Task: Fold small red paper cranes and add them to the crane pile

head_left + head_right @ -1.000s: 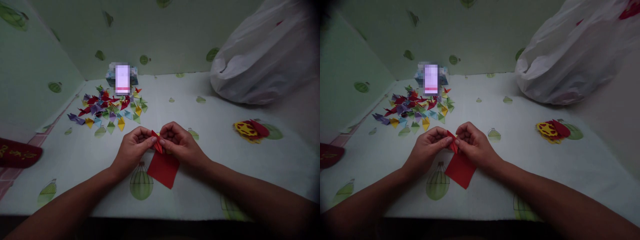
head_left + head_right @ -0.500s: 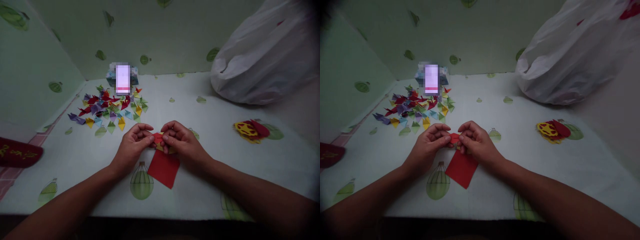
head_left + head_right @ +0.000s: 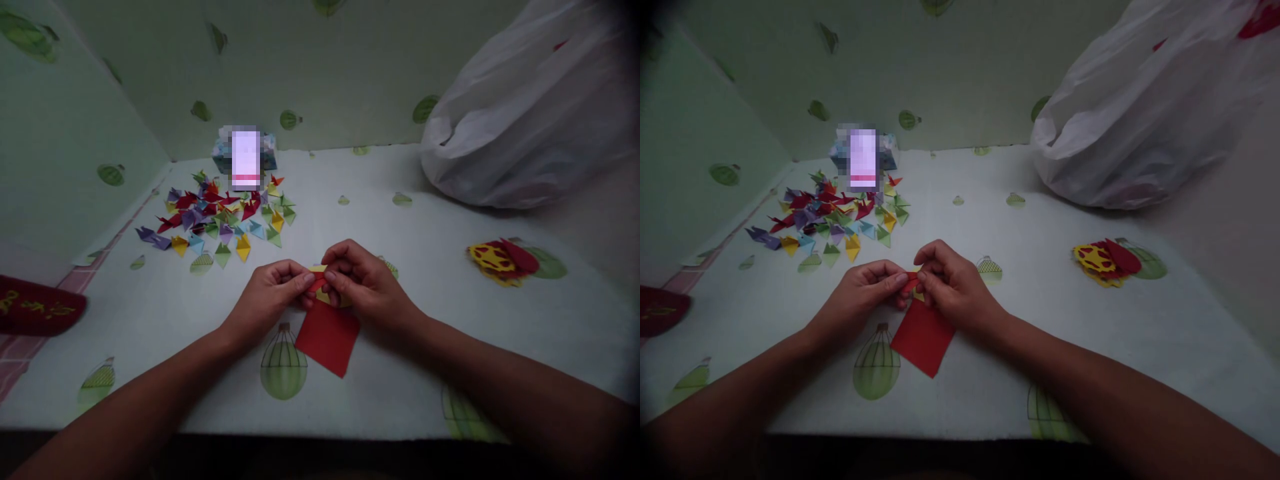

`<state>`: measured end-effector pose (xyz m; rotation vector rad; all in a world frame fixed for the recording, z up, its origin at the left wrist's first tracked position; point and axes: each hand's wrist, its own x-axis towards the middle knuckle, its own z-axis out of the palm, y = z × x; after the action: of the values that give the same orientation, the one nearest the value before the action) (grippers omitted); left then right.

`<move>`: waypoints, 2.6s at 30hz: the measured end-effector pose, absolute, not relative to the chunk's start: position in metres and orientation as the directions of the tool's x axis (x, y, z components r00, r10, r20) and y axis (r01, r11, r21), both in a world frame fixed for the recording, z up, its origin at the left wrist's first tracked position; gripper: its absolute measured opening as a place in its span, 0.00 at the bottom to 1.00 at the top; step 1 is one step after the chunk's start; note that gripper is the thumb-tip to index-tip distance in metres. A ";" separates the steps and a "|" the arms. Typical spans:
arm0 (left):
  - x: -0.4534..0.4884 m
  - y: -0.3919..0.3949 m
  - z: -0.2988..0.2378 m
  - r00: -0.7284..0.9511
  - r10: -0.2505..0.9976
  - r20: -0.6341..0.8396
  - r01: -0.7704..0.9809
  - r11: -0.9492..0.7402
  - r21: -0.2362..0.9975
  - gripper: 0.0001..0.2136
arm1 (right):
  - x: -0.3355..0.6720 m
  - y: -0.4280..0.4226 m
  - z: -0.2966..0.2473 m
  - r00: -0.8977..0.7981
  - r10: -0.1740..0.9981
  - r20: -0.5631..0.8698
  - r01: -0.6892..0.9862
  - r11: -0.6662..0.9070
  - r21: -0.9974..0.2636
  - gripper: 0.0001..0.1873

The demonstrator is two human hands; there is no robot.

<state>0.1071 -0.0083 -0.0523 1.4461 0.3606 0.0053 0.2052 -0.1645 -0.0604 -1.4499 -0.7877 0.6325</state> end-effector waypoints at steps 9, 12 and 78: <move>0.108 -0.011 -0.057 0.933 0.261 -0.247 0.175 0.271 0.946 0.10 | 0.204 -0.163 -0.062 0.531 0.841 -0.107 -0.150 -0.031 -0.988 0.09; 0.108 -0.012 -0.056 0.939 0.220 -0.264 0.194 0.296 0.935 0.10 | 0.204 -0.163 -0.061 0.544 0.832 -0.111 -0.136 -0.043 -0.990 0.08; 0.104 -0.013 -0.048 0.981 0.077 -0.179 0.176 0.049 0.983 0.10 | 0.203 -0.166 -0.058 0.576 0.811 -0.101 -0.123 -0.036 -0.992 0.20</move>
<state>0.1040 -0.0133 -0.0484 1.5231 0.2026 -0.0762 0.2031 -0.1655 -0.0580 -1.4146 -0.6346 0.8384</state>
